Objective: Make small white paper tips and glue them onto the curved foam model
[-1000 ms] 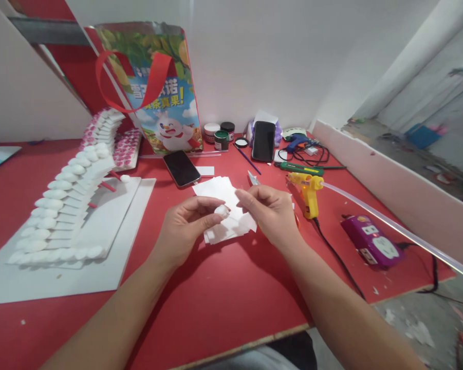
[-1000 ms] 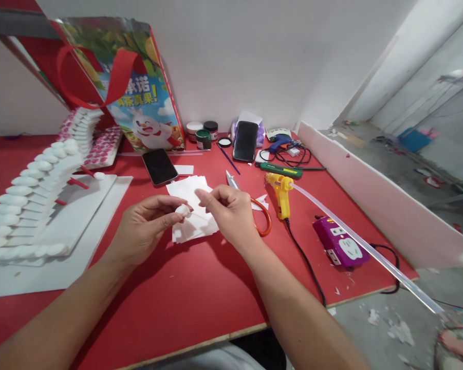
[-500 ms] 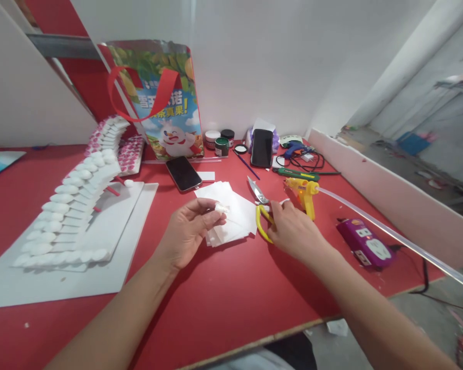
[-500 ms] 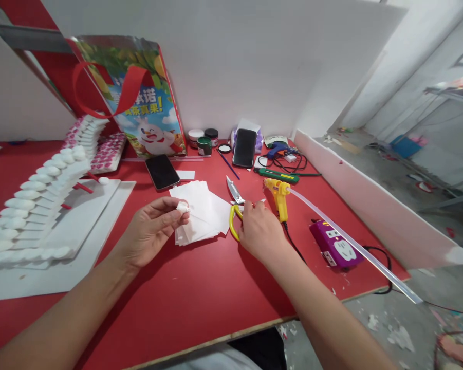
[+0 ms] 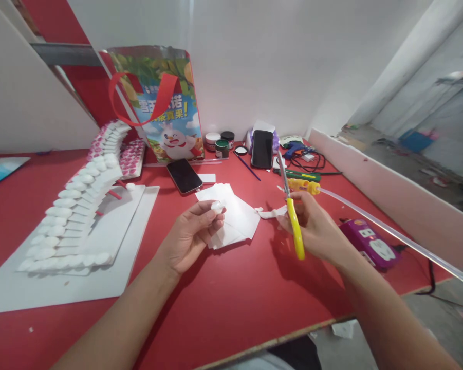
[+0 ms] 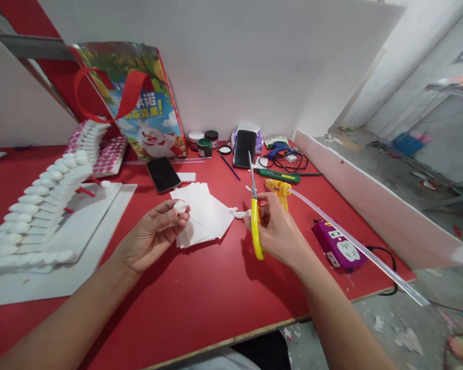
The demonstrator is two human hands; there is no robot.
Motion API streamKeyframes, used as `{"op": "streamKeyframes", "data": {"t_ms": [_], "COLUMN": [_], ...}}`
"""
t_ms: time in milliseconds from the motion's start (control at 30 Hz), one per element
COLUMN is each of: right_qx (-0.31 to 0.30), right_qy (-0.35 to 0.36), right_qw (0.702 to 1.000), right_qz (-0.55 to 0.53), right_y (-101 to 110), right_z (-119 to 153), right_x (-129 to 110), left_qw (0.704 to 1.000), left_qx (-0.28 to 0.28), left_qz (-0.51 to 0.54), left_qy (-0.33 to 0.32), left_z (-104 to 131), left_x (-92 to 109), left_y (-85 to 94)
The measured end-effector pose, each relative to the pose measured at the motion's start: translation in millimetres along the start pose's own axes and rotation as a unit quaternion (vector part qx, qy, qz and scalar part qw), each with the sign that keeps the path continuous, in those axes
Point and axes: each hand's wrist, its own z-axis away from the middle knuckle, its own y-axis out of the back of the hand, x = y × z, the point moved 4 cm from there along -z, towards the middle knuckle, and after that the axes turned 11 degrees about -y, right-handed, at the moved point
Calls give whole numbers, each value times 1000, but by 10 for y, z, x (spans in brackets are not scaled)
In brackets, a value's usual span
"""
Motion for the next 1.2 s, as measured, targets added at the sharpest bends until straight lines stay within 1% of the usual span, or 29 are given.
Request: {"op": "streamKeyframes", "data": {"t_ms": [33, 67, 100, 167, 200, 300, 367, 433, 633, 833, 1033, 1200], "right_qx": [-27, -54, -78, -118, -125, -108, -97, -89, -68, -56, -46, -28], "right_qy": [-3, -10, -11, 0, 6, 43, 71, 85, 73, 90, 70, 69], "right_qw": [998, 995, 993, 992, 992, 993, 992, 992, 991, 990, 991, 994], "right_qz": [-57, -89, -92, -48, -21, 16, 22, 37, 89, 96, 107, 78], "right_y": [6, 2, -11, -70, -109, -236, -317, -372, -411, -442, -472, -470], "right_z": [66, 139, 215, 358, 415, 512, 530, 526, 494, 493, 486, 515], "right_x": [-21, -52, -95, -186, -222, -291, -307, -305, -302, -338, -306, -292], "left_qw": [1000, 1000, 999, 998, 998, 996, 995, 996, 999, 999, 999, 998], "left_qx": [6, 12, 19, 36, 44, 59, 64, 60, -10, -14, -30, -34], "left_qz": [6, 12, 20, 35, 42, 51, 46, 28, -22, -21, -32, -41], "left_qy": [7, 12, 17, 29, 36, 51, 54, 51, 35, 34, 26, 26], "left_z": [10, 21, 33, 60, 73, 107, 118, 120, 129, 140, 138, 140], "left_x": [-4, -7, -11, -25, -34, -66, -83, -94, -101, -109, -111, -130], "left_y": [-9, -20, -30, -52, -62, -82, -78, -64, -105, -140, -147, -126]}}
